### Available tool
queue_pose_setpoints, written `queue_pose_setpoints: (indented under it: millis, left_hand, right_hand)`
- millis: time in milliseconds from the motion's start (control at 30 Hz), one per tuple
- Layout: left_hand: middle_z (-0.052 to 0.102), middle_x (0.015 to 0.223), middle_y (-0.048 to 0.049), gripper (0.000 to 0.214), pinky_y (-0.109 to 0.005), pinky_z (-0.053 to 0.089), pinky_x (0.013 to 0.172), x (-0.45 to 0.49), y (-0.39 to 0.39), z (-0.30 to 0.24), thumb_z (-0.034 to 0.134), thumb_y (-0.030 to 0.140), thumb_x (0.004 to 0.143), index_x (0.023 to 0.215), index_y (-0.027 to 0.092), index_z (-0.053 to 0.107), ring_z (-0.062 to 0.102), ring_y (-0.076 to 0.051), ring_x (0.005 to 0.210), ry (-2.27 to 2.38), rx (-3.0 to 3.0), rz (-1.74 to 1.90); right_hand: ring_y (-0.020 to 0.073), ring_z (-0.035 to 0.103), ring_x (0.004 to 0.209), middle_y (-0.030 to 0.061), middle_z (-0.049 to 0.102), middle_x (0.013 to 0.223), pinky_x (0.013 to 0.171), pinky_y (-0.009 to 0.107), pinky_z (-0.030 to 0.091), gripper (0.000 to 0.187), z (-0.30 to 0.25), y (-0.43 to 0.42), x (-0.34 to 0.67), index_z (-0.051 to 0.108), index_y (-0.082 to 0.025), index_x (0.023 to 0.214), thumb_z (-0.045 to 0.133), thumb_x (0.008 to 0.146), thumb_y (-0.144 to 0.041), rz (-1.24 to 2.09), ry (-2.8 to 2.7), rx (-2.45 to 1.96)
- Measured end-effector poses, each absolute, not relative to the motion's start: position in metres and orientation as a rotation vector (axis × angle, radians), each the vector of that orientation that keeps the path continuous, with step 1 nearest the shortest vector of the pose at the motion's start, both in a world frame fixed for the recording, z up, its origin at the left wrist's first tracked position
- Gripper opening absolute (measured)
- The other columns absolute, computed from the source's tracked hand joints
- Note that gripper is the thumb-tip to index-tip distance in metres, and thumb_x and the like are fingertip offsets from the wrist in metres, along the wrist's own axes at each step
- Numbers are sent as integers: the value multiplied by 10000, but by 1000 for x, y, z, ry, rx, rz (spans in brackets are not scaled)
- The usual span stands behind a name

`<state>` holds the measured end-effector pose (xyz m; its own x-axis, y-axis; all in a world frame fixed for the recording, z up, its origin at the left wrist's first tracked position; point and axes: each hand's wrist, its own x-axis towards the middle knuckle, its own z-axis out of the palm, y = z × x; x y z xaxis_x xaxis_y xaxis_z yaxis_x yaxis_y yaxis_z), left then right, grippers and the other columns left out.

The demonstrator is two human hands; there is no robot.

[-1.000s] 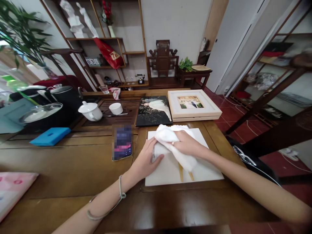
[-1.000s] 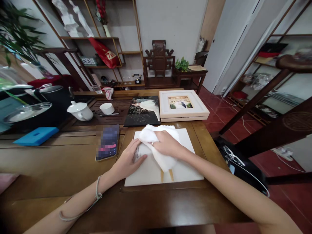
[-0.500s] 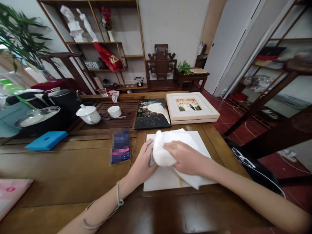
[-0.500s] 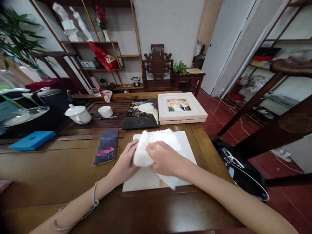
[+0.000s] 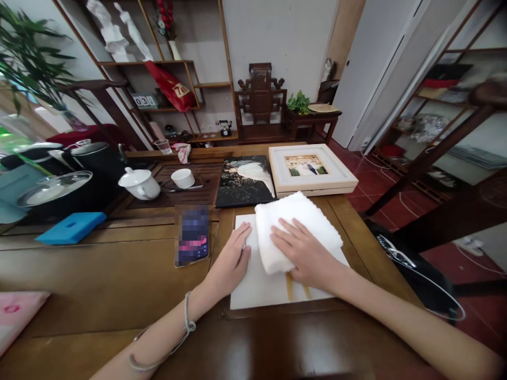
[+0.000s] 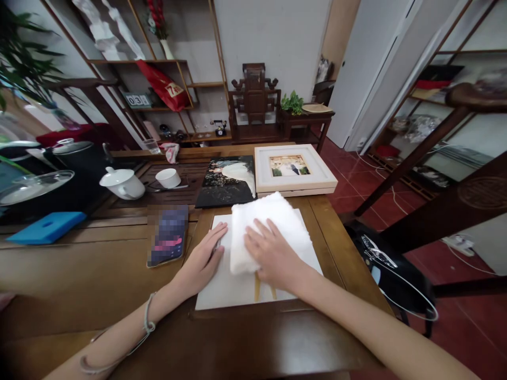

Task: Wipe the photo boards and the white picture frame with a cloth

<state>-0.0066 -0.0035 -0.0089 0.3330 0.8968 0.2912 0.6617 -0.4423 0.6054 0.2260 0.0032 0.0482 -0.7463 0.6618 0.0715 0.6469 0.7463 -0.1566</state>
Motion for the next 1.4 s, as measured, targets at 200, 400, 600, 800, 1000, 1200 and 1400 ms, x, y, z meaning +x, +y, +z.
queue_pose_setpoints:
  millis: [200,400,600,800,1000,1200,1400]
  left_hand:
    - [388,1566,-142,517,-512,242,1234,-11,-3,-11,354,153,961,1476,183,387,287,-250,1494,1336,2194,842]
    - [415,1547,-159,472,-540,240,1228,-8,-4,-6,386,229,989,1456,165,411,316,-264,1481,1403,2225,801]
    - [391,1561,-166,462,-554,236,1225,-7,-4,-6,373,228,999,1455,158,405,301,-261,1488,1394,2232,791]
    - [404,1556,-151,459,-533,250,1226,-6,-5,-6,364,229,1004,1459,182,408,302,-257,1488,1396,2232,810]
    - [408,1557,-138,472,-533,240,1229,-7,-6,-3,379,237,1003,1472,189,397,296,-264,1489,1392,2243,788]
    - [404,1556,-156,467,-553,229,1228,-6,-6,-5,363,219,1005,1469,172,388,300,-258,1489,1377,2254,808]
    - [399,1560,-146,467,-544,225,1231,-5,-7,-6,355,219,1006,1471,185,385,288,-249,1494,1375,2259,823]
  right_hand:
    - [338,350,1422,187,542,1436,1206,503,207,689,77,-29,241,564,-39,1339,611,654,-86,603,-2948,-706]
    - [240,333,1445,68,517,1480,1195,510,243,767,66,13,272,535,-205,1396,528,664,25,514,-2756,-953]
    - [390,302,1438,199,482,1484,1138,594,321,725,61,-10,254,528,-55,1377,539,656,19,208,-2798,-1198]
    - [388,372,1402,174,541,1440,1115,533,387,732,74,-39,251,583,-90,1327,588,598,-23,395,-2953,-944]
    - [339,351,1426,133,507,1482,1142,560,335,690,53,7,258,544,-135,1356,558,680,-1,97,-2749,-1129]
    - [389,588,1185,197,658,1264,884,515,562,516,67,-16,257,668,-111,1108,554,615,-14,-84,-2785,-1339]
    - [337,614,1104,116,693,1154,924,501,545,580,81,-39,269,669,-209,1059,543,527,-16,241,-2833,-1146]
